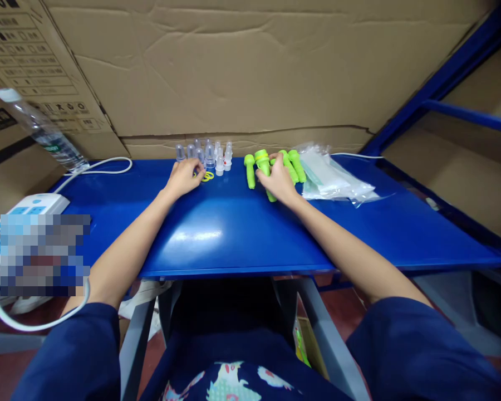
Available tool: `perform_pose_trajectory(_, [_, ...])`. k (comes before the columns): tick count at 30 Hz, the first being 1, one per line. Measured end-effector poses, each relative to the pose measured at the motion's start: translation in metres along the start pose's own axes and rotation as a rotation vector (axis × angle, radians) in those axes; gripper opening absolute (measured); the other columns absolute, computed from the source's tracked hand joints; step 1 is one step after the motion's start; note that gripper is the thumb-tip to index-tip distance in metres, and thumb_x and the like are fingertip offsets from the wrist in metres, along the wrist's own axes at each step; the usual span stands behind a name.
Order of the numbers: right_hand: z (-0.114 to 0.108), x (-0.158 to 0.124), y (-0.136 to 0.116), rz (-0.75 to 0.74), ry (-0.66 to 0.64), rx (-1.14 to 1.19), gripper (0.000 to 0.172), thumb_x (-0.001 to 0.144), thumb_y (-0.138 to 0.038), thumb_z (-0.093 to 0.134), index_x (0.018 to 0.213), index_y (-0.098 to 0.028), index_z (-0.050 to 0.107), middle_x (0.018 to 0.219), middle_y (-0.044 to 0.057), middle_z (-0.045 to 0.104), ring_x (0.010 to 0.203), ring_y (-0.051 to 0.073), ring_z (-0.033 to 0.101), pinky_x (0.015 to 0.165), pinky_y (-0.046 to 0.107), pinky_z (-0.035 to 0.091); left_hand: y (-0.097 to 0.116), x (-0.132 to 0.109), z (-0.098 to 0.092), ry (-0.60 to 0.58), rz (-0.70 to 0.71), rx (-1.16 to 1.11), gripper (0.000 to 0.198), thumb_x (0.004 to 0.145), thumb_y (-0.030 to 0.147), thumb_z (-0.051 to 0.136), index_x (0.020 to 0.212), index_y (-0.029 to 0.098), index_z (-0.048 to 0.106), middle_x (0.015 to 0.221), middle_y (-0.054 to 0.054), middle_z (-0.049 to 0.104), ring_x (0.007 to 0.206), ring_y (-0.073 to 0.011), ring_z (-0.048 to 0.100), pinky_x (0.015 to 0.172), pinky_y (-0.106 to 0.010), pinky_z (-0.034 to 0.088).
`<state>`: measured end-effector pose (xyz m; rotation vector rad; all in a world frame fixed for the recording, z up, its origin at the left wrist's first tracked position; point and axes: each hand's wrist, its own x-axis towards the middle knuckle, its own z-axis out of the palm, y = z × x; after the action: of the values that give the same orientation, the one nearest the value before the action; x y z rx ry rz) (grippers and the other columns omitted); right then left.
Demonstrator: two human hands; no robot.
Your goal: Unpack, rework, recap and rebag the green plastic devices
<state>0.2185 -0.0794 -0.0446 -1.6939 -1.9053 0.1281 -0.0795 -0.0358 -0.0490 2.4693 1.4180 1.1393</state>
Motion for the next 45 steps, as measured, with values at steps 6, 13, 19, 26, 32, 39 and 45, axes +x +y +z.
perform_pose_trajectory(6, [0.002,0.008,0.002,0.09,-0.133,0.05,0.072,0.089,-0.027,0.057,0.149,0.003,0.032,0.105,0.021,0.071,0.105,0.037,0.071,0.097,0.048,0.055,-0.008,-0.007,-0.001,-0.157,-0.048,0.146,0.016,0.088,0.029,0.068,0.099,0.023,0.076,0.103,-0.011,0.075,0.107,-0.0345,0.068,0.105,-0.053,0.043])
perform_pose_trajectory(13, [0.012,0.022,-0.01,-0.043,-0.11,-0.057,0.044,0.099,-0.028,0.047,0.134,-0.003,0.054,0.119,0.025,0.069,0.113,0.035,0.067,0.103,0.048,0.052,0.001,-0.007,0.009,-0.174,0.024,0.18,0.018,0.093,0.03,0.065,0.105,0.024,0.078,0.118,-0.014,0.073,0.12,-0.0378,0.064,0.109,-0.058,0.039])
perform_pose_trajectory(19, [-0.001,0.039,-0.003,0.057,-0.013,-0.351,0.046,0.098,-0.022,0.047,0.136,0.002,0.056,0.142,0.034,0.057,0.136,0.045,0.054,0.107,0.056,0.047,-0.005,-0.004,0.015,-0.062,-0.039,0.03,0.006,0.086,0.028,0.075,0.085,0.022,0.075,0.105,-0.009,0.076,0.105,-0.0305,0.069,0.105,-0.053,0.045])
perform_pose_trajectory(26, [-0.007,0.042,0.0,0.109,-0.135,-0.336,0.057,0.101,-0.034,0.05,0.146,0.002,0.05,0.126,0.035,0.068,0.118,0.046,0.066,0.096,0.057,0.051,0.002,0.001,0.021,0.116,0.031,-0.381,0.021,0.093,0.042,0.067,0.09,0.021,0.07,0.093,-0.007,0.077,0.086,-0.0195,0.072,0.08,-0.033,0.057])
perform_pose_trajectory(32, [-0.024,0.01,-0.028,-0.2,-0.017,0.075,0.065,0.097,-0.047,0.057,0.151,-0.012,0.049,0.103,0.015,0.073,0.092,0.032,0.071,0.088,0.044,0.053,0.025,-0.001,0.033,0.209,-0.044,-0.563,0.042,0.095,0.062,0.065,0.096,0.02,0.069,0.093,-0.008,0.078,0.082,-0.0187,0.076,0.073,-0.029,0.058])
perform_pose_trajectory(39, [-0.017,-0.01,-0.034,-0.409,-0.257,0.303,0.058,0.089,-0.049,0.063,0.135,-0.014,0.06,0.075,0.0,0.059,0.065,0.019,0.058,0.069,0.032,0.045,0.036,-0.006,0.043,0.168,-0.073,-0.626,0.044,0.095,0.064,0.065,0.099,0.02,0.068,0.1,-0.009,0.079,0.089,-0.0193,0.077,0.08,-0.03,0.061])
perform_pose_trajectory(45, [-0.02,-0.009,-0.028,-0.417,-0.243,0.319,0.058,0.091,-0.049,0.064,0.138,-0.015,0.059,0.078,0.0,0.06,0.067,0.019,0.059,0.068,0.031,0.044,0.043,-0.009,0.037,0.104,-0.01,-0.64,0.044,0.094,0.063,0.067,0.099,0.019,0.069,0.104,-0.01,0.079,0.092,-0.0196,0.077,0.087,-0.033,0.062])
